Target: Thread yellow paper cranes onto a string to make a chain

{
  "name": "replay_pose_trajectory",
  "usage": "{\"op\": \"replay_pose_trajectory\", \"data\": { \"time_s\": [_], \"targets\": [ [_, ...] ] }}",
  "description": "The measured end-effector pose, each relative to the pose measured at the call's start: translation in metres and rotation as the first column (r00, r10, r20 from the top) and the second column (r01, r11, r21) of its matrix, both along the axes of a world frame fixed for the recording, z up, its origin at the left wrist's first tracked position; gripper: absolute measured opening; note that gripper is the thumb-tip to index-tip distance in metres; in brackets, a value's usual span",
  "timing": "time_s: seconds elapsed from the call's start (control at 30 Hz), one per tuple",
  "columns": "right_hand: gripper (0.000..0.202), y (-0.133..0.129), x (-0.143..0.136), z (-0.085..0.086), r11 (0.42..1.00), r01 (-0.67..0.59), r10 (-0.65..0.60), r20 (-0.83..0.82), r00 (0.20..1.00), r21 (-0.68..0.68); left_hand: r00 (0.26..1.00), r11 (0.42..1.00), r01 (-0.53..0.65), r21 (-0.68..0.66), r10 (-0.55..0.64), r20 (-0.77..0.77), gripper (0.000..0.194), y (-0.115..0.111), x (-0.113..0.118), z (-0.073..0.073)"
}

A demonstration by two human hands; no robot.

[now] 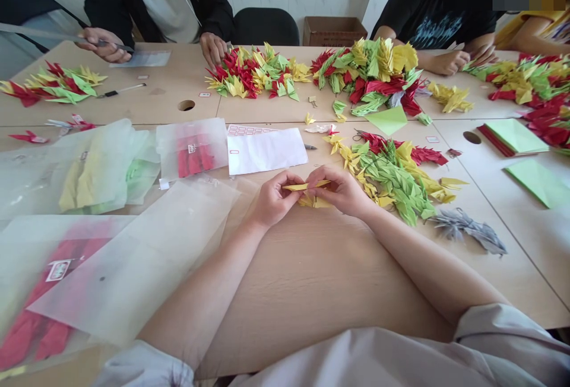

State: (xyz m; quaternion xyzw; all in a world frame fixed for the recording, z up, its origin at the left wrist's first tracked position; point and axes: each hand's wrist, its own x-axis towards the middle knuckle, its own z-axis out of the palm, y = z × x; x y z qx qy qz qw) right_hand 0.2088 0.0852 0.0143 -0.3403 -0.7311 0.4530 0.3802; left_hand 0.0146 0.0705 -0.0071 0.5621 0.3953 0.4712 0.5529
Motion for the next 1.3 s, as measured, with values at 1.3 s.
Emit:
{"op": "replay_pose_trajectory", "data": {
  "time_s": [1.3],
  "targets": [
    [0.016,0.004,0.003,-0.009,0.997,0.041,-0.049,0.12,0.992,0.069,0.986,0.99,0.03,-0.138,-0.007,0.168,0.029,0.001,-0.002,0.002]
  ]
}}
